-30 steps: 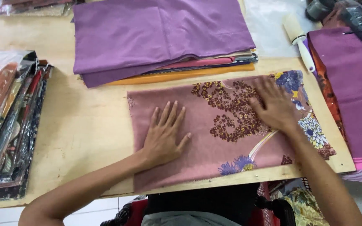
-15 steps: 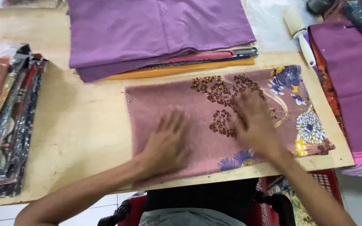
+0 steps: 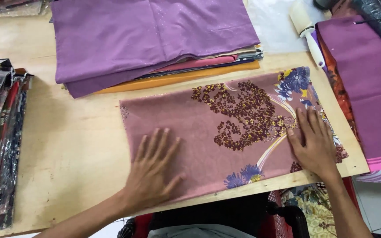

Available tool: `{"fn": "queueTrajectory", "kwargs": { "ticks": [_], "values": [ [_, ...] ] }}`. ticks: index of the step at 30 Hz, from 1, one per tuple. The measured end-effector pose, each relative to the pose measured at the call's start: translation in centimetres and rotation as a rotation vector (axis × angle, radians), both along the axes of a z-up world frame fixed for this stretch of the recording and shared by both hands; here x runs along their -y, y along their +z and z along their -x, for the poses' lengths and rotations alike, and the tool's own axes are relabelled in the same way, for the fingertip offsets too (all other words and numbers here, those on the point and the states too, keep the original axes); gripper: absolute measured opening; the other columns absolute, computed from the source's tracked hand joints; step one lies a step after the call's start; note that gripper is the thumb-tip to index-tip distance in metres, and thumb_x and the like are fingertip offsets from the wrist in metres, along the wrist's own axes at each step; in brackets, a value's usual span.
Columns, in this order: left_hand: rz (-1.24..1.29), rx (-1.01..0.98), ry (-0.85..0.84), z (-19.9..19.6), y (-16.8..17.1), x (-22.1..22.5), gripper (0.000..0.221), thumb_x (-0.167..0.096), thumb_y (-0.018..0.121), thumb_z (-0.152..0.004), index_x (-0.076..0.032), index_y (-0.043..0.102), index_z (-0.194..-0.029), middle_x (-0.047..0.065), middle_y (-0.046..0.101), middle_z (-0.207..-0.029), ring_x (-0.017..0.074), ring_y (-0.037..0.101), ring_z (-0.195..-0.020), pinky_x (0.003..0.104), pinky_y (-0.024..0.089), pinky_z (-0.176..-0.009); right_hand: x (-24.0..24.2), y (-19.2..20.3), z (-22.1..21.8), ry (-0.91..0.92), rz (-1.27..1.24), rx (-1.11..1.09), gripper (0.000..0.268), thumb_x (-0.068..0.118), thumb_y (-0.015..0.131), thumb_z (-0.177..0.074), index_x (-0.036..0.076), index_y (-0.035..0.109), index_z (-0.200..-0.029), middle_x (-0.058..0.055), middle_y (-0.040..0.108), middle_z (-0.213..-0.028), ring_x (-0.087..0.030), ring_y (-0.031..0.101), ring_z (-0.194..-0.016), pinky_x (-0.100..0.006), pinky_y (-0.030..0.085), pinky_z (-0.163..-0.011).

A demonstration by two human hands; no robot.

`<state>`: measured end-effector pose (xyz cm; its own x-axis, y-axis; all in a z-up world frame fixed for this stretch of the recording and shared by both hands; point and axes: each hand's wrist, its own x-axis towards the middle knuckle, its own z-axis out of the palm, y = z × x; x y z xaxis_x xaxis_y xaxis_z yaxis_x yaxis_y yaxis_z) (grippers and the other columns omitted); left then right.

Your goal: Using a lint roller to remove lint and dust from a piece of patterned fabric on a workbench.

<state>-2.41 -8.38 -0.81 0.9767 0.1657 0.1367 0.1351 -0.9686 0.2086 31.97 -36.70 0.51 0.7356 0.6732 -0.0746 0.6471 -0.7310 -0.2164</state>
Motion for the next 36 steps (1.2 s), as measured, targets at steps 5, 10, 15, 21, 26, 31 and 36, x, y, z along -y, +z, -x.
{"fn": "queueTrajectory", "kwargs": {
  "ticks": [5,10,15,21,26,31,36],
  "values": [
    [-0.004,-0.172,0.382,1.2,-1.1,-4.4,0.087,-0.068,0.021,-0.102,-0.013,-0.005,-0.164,0.017,-0.012,-0.172,0.0293,-0.007,-0.158,0.046,-0.001,-0.126,-1.0,1.0,-0.9,-0.125,0.110,0.023,0.078,0.062,0.019,-0.098,0.019,0.019,-0.162,-0.012,0.017,-0.171,-0.032,0.020,-0.157,-0.061,0.014,-0.123],
    [-0.057,-0.135,0.435,0.6,-1.2,-6.3,0.082,-0.065,0.027,-0.104,-0.009,0.020,-0.163,0.023,0.012,-0.169,0.0375,0.011,-0.156,0.055,0.004,-0.124,-5.2,4.9,-4.5,-0.199,0.062,0.095,0.048,0.044,0.045,-0.112,0.003,0.068,-0.124,-0.025,0.061,-0.117,-0.046,0.060,-0.103,-0.062,0.049,-0.086],
    [0.066,-0.087,0.274,-3.0,0.4,-5.6,0.075,-0.055,0.036,-0.104,-0.008,0.023,-0.161,0.022,0.011,-0.170,0.0407,0.006,-0.157,0.057,0.004,-0.124,-8.1,-2.0,-20.3,0.047,-0.110,0.666,0.032,0.028,0.067,-0.114,-0.002,0.075,-0.108,-0.025,0.071,-0.097,-0.044,0.066,-0.088,-0.054,0.052,-0.073],
    [0.082,-0.008,0.135,-3.7,-1.3,-5.6,0.078,-0.056,0.037,-0.104,-0.010,0.018,-0.164,0.021,0.008,-0.171,0.0334,0.004,-0.159,0.049,0.000,-0.127,-11.8,-5.0,-29.1,0.012,0.066,0.544,0.044,0.035,0.068,-0.111,-0.007,0.077,-0.109,-0.030,0.075,-0.101,-0.047,0.069,-0.094,-0.053,0.056,-0.080],
    [0.048,0.000,0.160,-2.8,-1.4,-5.9,0.068,-0.049,0.041,-0.106,-0.007,0.034,-0.159,0.020,0.031,-0.165,0.0351,0.027,-0.154,0.053,0.016,-0.125,-13.8,-0.3,-23.2,-0.104,-0.045,0.286,0.032,0.022,0.065,-0.118,-0.010,0.062,-0.114,-0.023,0.065,-0.097,-0.037,0.064,-0.081,-0.051,0.057,-0.062],
    [0.197,0.228,0.130,-2.4,0.2,-6.9,0.073,-0.040,0.063,-0.099,-0.003,0.037,-0.156,0.019,0.046,-0.159,0.0333,0.048,-0.145,0.053,0.035,-0.119,-15.1,5.9,-4.4,-0.070,-0.156,0.036,0.032,0.029,0.057,-0.114,-0.003,0.061,-0.112,-0.026,0.067,-0.087,-0.038,0.063,-0.069,-0.050,0.051,-0.051],
    [0.449,0.440,0.047,-2.6,1.2,-6.1,0.123,-0.045,0.092,-0.081,-0.001,0.011,-0.163,0.020,0.021,-0.172,0.0371,0.028,-0.159,0.057,0.034,-0.128,-11.8,3.7,10.8,0.163,-0.242,-0.239,0.011,0.014,0.062,-0.098,0.006,0.061,-0.107,-0.004,0.065,-0.071,-0.014,0.058,-0.049,-0.024,0.050,-0.037]
  ]
}}
